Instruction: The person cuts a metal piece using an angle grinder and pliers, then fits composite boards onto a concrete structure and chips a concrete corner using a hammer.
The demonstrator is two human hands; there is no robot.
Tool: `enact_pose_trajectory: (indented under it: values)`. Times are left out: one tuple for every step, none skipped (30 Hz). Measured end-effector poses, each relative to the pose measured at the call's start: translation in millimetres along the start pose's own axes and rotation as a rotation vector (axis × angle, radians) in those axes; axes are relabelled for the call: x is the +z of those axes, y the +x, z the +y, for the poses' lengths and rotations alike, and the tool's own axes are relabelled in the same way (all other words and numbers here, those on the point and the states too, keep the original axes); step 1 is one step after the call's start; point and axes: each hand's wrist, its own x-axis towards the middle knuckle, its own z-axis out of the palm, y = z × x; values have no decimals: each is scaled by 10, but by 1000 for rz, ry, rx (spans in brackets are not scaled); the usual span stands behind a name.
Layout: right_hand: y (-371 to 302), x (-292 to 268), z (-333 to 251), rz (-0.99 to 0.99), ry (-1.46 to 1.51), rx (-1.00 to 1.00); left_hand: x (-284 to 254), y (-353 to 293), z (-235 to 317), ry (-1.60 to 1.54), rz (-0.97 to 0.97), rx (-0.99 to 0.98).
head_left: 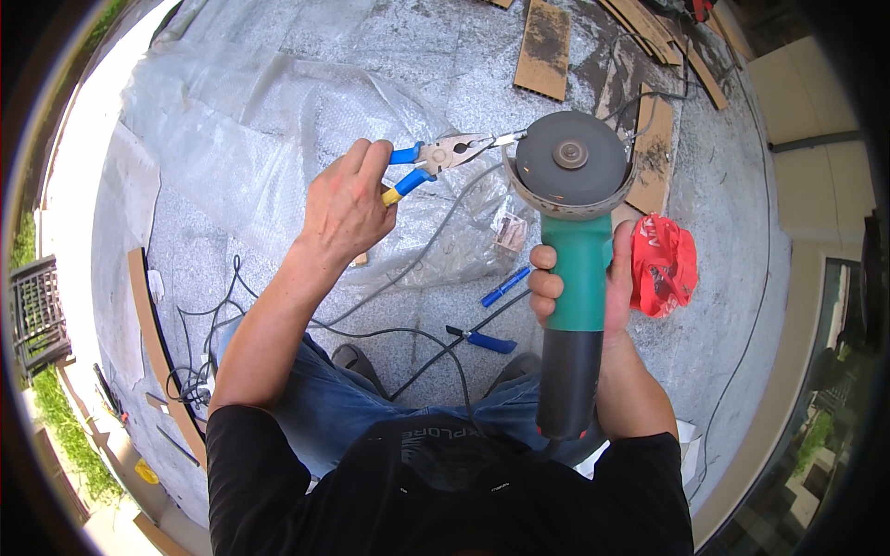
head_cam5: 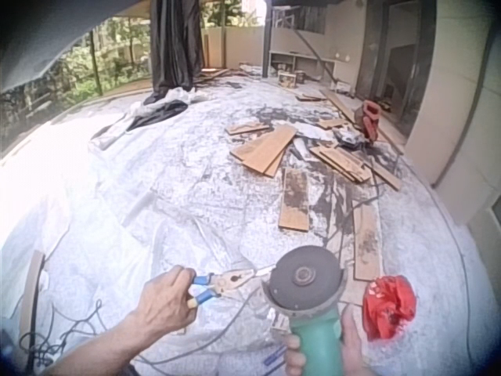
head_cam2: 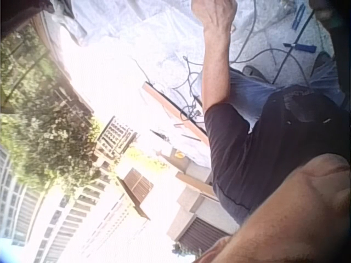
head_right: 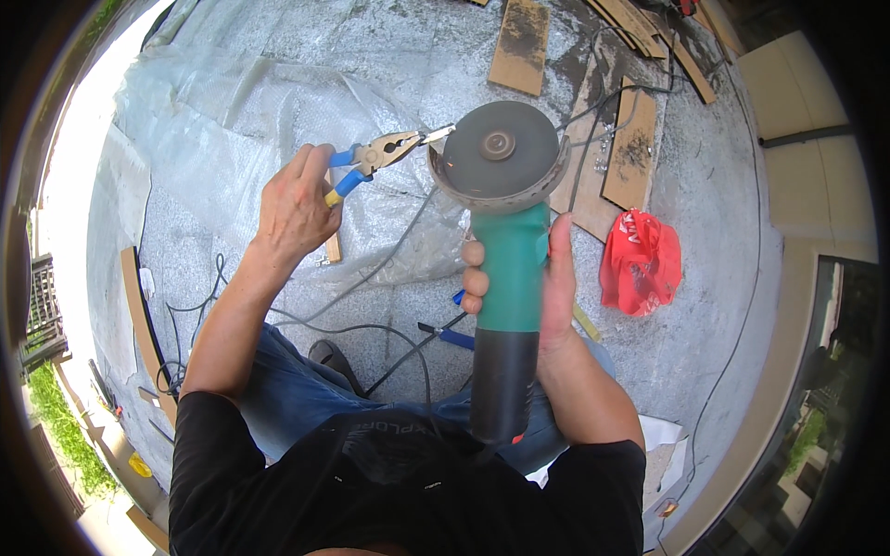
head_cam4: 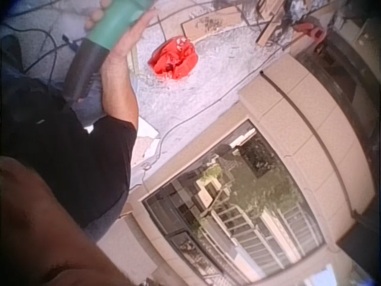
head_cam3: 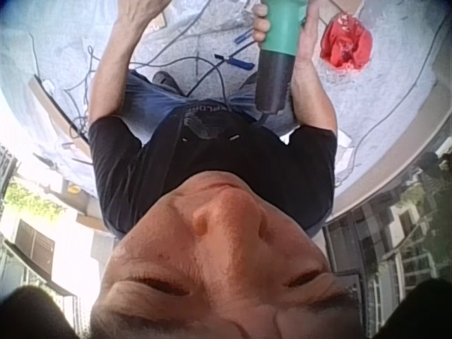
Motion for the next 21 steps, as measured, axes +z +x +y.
enact_pose_trajectory:
  values:
    - [1, 12, 6, 47, -36, -2, -6, 1, 4, -2, 1, 3]
    - [7, 13, 10, 47, -35, -2, -1, 0, 5, -1, 0, 3]
    - [9, 14, 12, 57, -35, 0, 9, 1, 8, 1, 4, 1]
    - [11, 14, 13, 66, -34, 3, 15, 2, 11, 2, 7, -1]
    - [13, 7, 12, 66, -34, 2, 14, 4, 13, 2, 7, -1]
    - [14, -6, 9, 45, -29, 9, 12, 9, 18, -3, 9, 5]
    - [13, -12, 3, 24, -24, 16, 11, 16, 20, -8, 12, 12]
    - [6, -12, -5, 25, -24, 14, 17, 22, 19, -10, 12, 13]
    - [5, -19, -9, -5, 19, 8, 22, 16, 8, 1, 7, 5]
    - [5, -24, -12, -34, 63, 2, 23, 12, -1, 12, 2, -2]
    - [8, -27, -14, -35, 63, 4, 15, 11, -7, 14, 3, -3]
    - [8, -29, -17, -24, 56, -9, 5, 13, -11, 8, 27, 13]
    - [7, -30, -21, -13, 49, -22, -2, 15, -16, 3, 51, 29]
    - [4, -40, -37, -13, 49, -22, 5, 16, -31, 3, 52, 29]
    - [4, -52, -63, -18, 8, -42, 12, 19, -56, 27, 56, 21]
    - [3, -59, -91, -23, -32, -61, 8, 18, -75, 51, 61, 12]
    - [-1, -54, -122, -25, -33, -59, -11, 14, -88, 53, 62, 10]
    - [-18, -46, -161, 47, -130, -107, -20, 21, -91, 49, 59, 4]
    - [-30, -40, -190, 119, -228, -155, -29, 27, -94, 44, 55, -4]
    - [-28, -58, -204, 113, -300, -192, -38, 36, -99, 39, 58, -4]
    - [-25, -65, -205, 111, -302, -187, -62, 31, -109, 47, 56, -7]
